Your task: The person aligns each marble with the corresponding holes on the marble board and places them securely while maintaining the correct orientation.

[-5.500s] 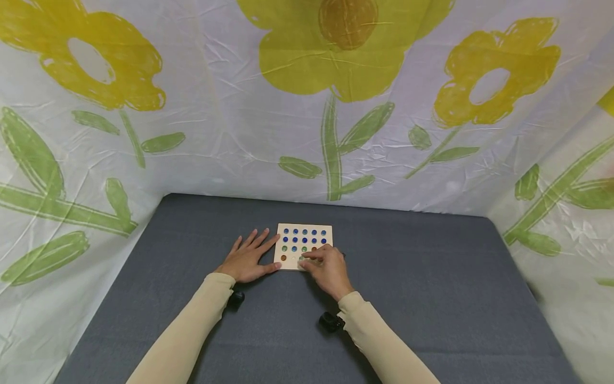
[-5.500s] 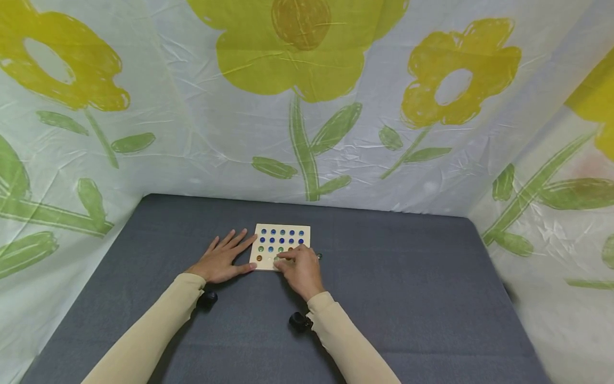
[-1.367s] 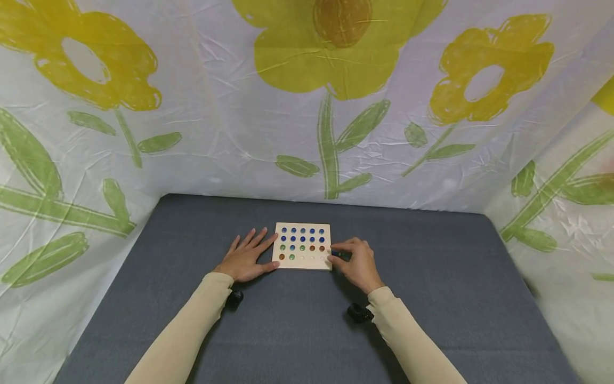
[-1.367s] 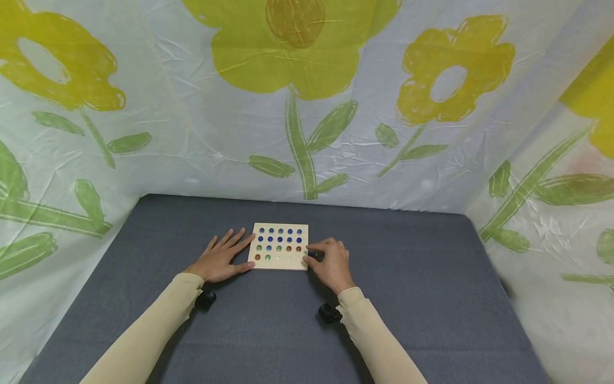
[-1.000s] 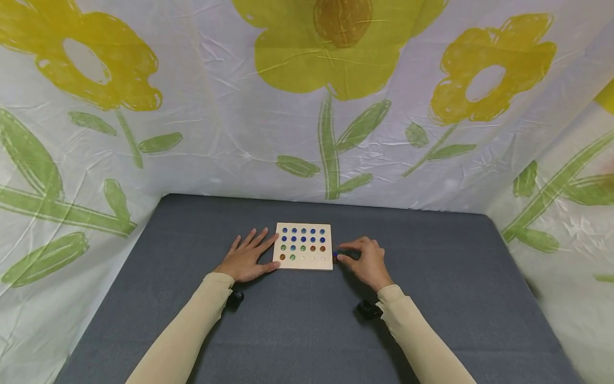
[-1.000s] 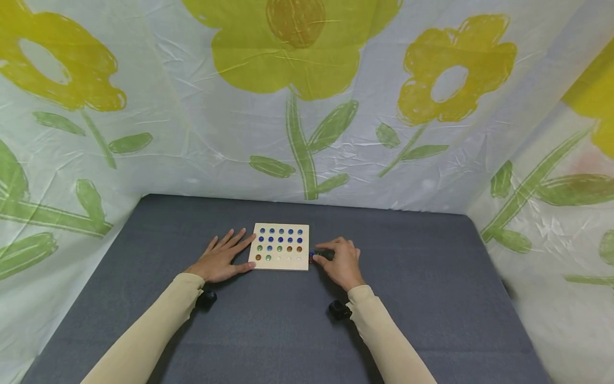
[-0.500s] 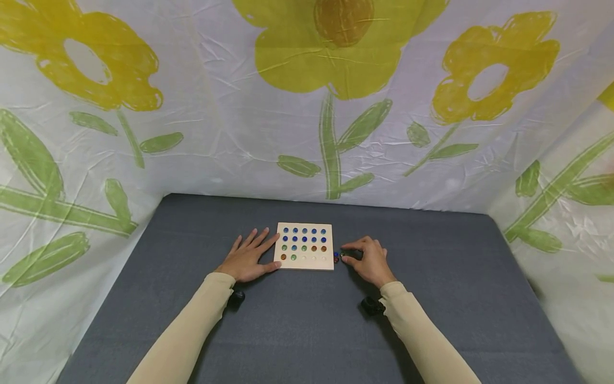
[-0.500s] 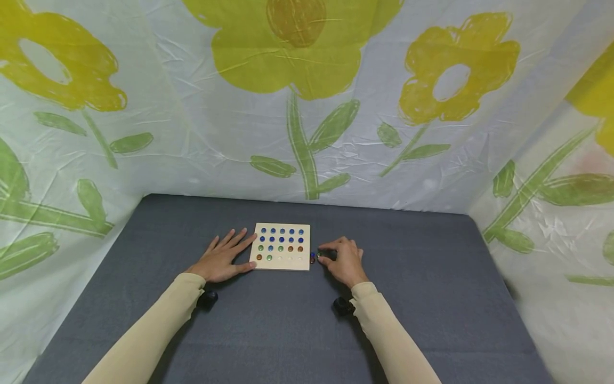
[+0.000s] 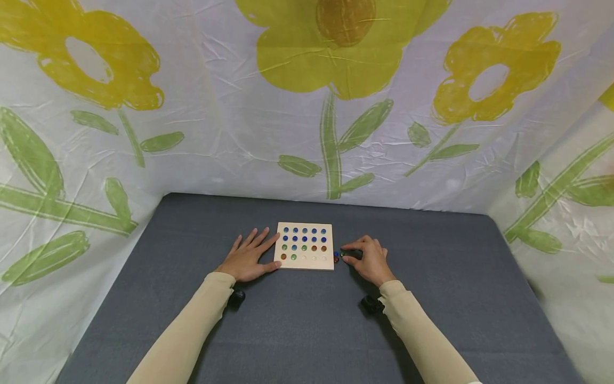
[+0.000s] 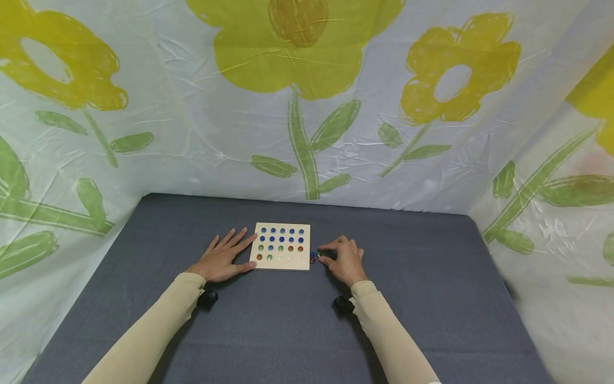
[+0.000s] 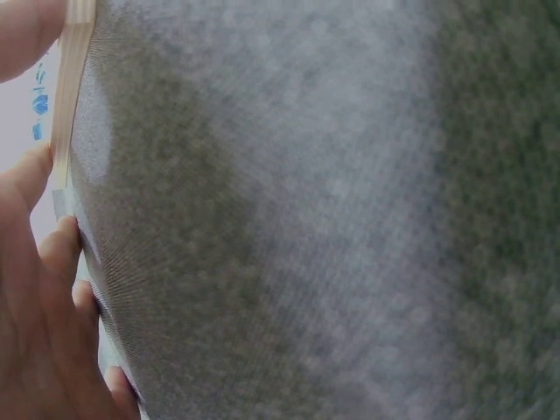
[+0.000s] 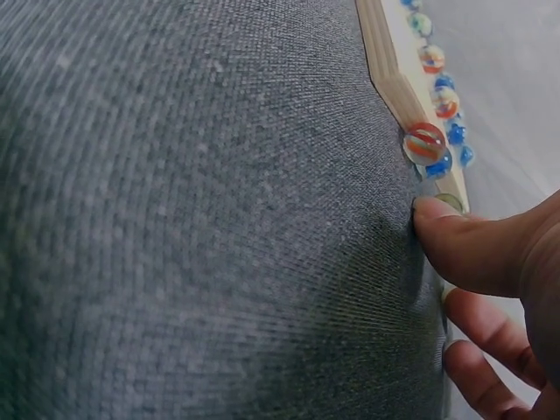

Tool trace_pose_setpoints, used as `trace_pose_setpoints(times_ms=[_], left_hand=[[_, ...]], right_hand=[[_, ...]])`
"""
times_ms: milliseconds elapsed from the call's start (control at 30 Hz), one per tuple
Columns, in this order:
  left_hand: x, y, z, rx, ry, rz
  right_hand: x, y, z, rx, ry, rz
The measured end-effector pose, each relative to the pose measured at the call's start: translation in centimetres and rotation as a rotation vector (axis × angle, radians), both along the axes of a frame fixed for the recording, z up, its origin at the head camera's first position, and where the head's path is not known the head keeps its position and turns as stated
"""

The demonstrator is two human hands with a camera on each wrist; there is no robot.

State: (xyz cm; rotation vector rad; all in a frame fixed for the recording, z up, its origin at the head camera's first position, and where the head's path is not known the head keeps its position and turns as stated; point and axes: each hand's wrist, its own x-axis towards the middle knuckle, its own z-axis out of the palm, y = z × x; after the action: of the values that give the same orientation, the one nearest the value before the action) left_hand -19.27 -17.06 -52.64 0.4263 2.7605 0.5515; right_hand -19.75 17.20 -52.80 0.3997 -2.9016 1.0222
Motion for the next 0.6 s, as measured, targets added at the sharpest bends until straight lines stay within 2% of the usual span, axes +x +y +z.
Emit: trace_pose_setpoints(times_ms=[600], left_hand=[[0.06,-0.01,0.21,0.010,-0.002,0.003]], right_hand=[[0.02,-0.11,-0.37,0.021,0.024,-0.008]])
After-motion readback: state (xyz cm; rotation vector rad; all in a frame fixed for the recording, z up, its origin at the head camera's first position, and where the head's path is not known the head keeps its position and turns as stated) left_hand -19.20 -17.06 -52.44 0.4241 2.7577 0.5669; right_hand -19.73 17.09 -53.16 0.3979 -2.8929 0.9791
